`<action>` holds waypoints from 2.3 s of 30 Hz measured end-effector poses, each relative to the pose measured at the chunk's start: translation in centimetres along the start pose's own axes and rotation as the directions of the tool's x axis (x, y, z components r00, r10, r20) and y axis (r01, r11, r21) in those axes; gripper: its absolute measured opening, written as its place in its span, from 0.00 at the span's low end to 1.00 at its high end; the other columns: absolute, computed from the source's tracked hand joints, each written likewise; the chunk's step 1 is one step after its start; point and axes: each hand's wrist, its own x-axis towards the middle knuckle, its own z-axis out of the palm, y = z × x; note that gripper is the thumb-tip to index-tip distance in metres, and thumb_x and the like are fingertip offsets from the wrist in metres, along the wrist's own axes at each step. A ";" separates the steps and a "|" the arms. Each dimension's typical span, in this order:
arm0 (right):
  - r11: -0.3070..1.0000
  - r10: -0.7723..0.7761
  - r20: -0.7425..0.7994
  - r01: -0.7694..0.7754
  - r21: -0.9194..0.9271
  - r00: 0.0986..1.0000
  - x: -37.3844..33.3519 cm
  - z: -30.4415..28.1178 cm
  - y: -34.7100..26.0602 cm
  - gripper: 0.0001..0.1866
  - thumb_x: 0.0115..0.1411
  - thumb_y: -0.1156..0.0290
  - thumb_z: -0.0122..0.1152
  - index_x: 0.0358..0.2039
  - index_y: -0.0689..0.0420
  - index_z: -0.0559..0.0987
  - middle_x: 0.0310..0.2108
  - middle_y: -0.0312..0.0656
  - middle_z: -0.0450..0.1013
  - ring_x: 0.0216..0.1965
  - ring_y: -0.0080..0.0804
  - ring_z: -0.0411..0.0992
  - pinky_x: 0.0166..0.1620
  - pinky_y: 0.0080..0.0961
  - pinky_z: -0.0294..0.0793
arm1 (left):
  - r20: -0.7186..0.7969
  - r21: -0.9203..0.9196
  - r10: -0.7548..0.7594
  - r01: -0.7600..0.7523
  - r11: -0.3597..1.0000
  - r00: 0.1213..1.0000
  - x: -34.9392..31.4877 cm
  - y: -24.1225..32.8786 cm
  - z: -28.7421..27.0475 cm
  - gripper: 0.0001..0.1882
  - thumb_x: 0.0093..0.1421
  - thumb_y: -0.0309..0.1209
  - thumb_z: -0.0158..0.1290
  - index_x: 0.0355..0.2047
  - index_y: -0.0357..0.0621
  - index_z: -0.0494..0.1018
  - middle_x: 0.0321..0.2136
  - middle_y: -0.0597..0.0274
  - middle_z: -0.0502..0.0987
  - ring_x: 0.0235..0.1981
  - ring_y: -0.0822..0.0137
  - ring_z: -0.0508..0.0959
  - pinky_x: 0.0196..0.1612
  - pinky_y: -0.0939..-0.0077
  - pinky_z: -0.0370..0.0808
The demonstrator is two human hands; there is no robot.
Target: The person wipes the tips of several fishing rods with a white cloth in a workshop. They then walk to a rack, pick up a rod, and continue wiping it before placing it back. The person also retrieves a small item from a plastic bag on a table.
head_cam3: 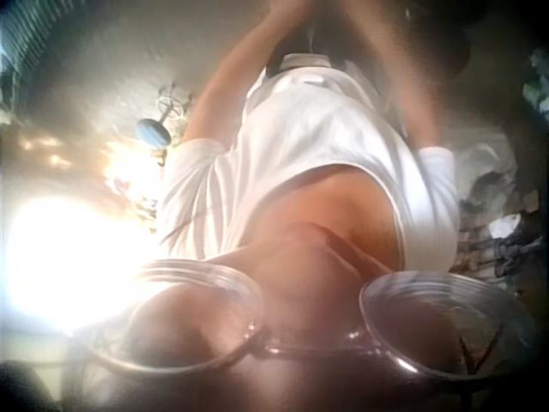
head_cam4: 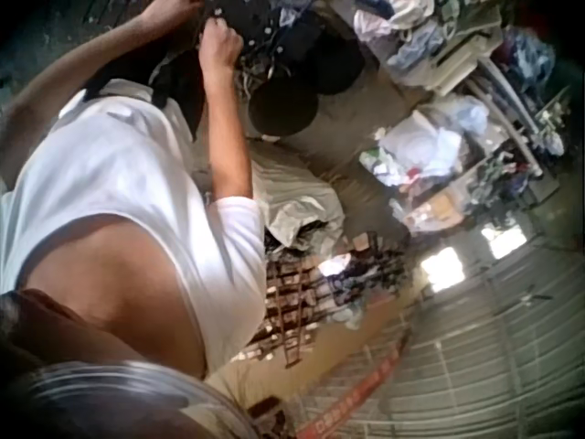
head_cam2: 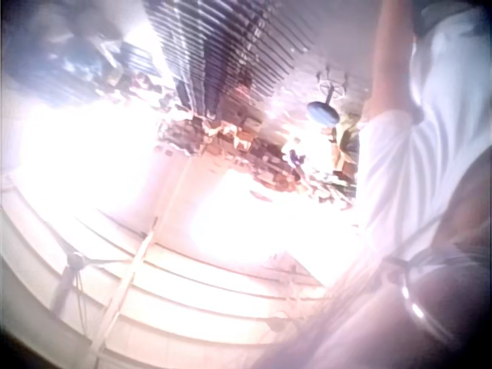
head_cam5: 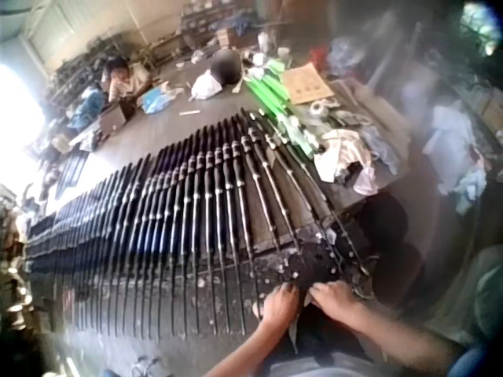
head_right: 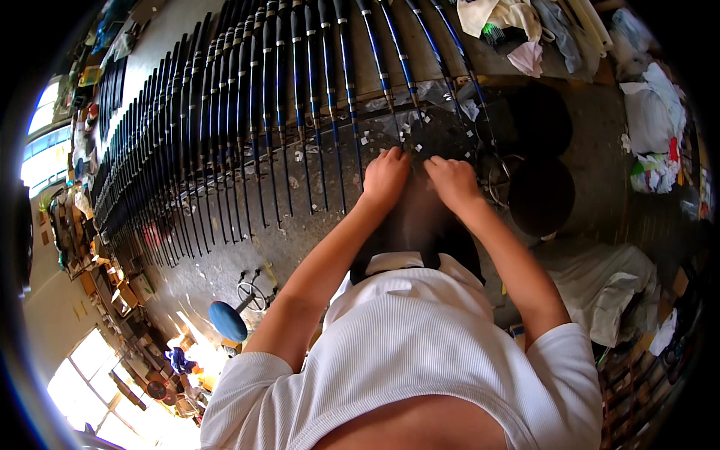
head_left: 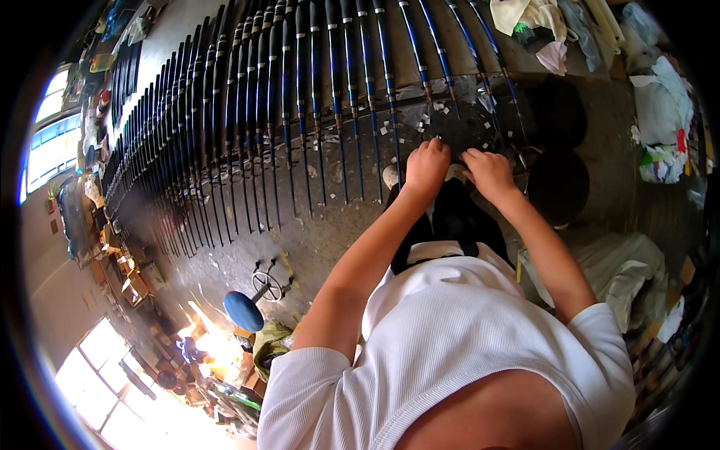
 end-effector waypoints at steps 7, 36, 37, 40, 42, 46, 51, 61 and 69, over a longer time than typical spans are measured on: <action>0.996 0.094 0.068 -0.093 -0.011 0.993 -0.7 -2.3 -0.3 0.18 0.51 0.74 0.63 0.44 0.53 0.75 0.41 0.39 0.71 0.37 0.46 0.74 0.36 0.39 0.74 | 0.010 -0.198 0.034 -0.032 0.980 0.999 -2.2 1.2 -0.3 0.09 0.53 0.31 0.52 0.35 0.47 0.73 0.32 0.57 0.74 0.38 0.54 0.77 0.36 0.60 0.77; 0.993 0.064 0.135 -0.076 0.086 0.989 6.1 -1.1 -8.3 0.23 0.53 0.72 0.59 0.52 0.48 0.74 0.40 0.41 0.71 0.38 0.44 0.75 0.40 0.40 0.75 | 0.081 -0.369 -0.129 0.150 0.917 0.988 -4.1 -9.4 -6.9 0.26 0.53 0.29 0.57 0.54 0.44 0.68 0.46 0.47 0.72 0.46 0.45 0.74 0.47 0.58 0.74; 0.998 0.021 0.139 -0.030 0.061 0.990 5.0 -0.5 -8.6 0.23 0.52 0.72 0.60 0.51 0.49 0.74 0.40 0.41 0.71 0.37 0.43 0.75 0.39 0.40 0.75 | 0.137 -0.330 -0.102 0.143 0.933 0.985 -5.4 -8.6 -7.0 0.28 0.51 0.31 0.59 0.54 0.45 0.67 0.46 0.48 0.72 0.45 0.46 0.75 0.47 0.58 0.75; 0.998 -0.055 0.135 0.056 -0.004 0.989 3.3 2.8 -8.2 0.22 0.48 0.72 0.62 0.46 0.51 0.75 0.39 0.40 0.72 0.35 0.42 0.76 0.36 0.39 0.75 | 0.158 -0.183 -0.043 0.072 0.981 0.987 -7.2 -6.5 -5.4 0.26 0.48 0.34 0.62 0.49 0.46 0.70 0.41 0.53 0.72 0.43 0.51 0.76 0.42 0.59 0.77; 0.999 -0.040 0.120 0.044 -0.027 0.992 3.1 3.6 -7.9 0.17 0.46 0.75 0.61 0.39 0.52 0.75 0.36 0.40 0.72 0.35 0.42 0.76 0.35 0.39 0.76 | 0.133 -0.108 -0.004 0.018 0.994 0.991 -6.7 -6.4 -2.4 0.14 0.51 0.31 0.57 0.39 0.44 0.72 0.37 0.55 0.73 0.41 0.53 0.77 0.39 0.60 0.78; 0.999 0.026 0.137 -0.023 -0.023 0.990 2.5 3.2 -6.8 0.14 0.47 0.76 0.60 0.37 0.53 0.75 0.35 0.41 0.71 0.35 0.44 0.75 0.35 0.39 0.75 | 0.088 -0.107 0.042 -0.032 0.994 0.995 -5.7 -5.9 0.2 0.07 0.53 0.31 0.51 0.31 0.43 0.71 0.33 0.55 0.73 0.38 0.53 0.78 0.37 0.60 0.78; 0.992 0.127 0.084 -0.125 -0.034 0.988 2.5 0.3 -8.6 0.13 0.50 0.76 0.58 0.39 0.53 0.74 0.34 0.43 0.70 0.34 0.47 0.75 0.35 0.42 0.75 | -0.011 -0.187 0.088 -0.088 0.978 0.996 -6.8 -5.3 -2.7 0.05 0.52 0.27 0.52 0.31 0.44 0.71 0.30 0.57 0.73 0.34 0.55 0.78 0.33 0.63 0.78; 0.984 -0.056 0.341 -0.006 0.178 0.938 5.8 3.1 -16.8 0.21 0.52 0.77 0.53 0.48 0.48 0.77 0.40 0.41 0.75 0.39 0.46 0.75 0.41 0.42 0.75 | 0.133 -0.041 -0.167 0.174 0.984 0.977 -11.8 -14.2 -8.1 0.16 0.52 0.24 0.51 0.42 0.49 0.76 0.37 0.55 0.76 0.41 0.51 0.77 0.38 0.60 0.77; 0.997 -0.035 0.521 -0.003 0.073 0.853 7.9 2.3 -16.2 0.22 0.50 0.80 0.50 0.45 0.50 0.80 0.42 0.43 0.77 0.45 0.46 0.75 0.48 0.41 0.73 | 0.296 -0.248 -0.029 0.107 0.963 0.955 -12.3 -13.5 -5.1 0.16 0.52 0.23 0.47 0.41 0.45 0.78 0.32 0.45 0.78 0.36 0.46 0.78 0.40 0.56 0.76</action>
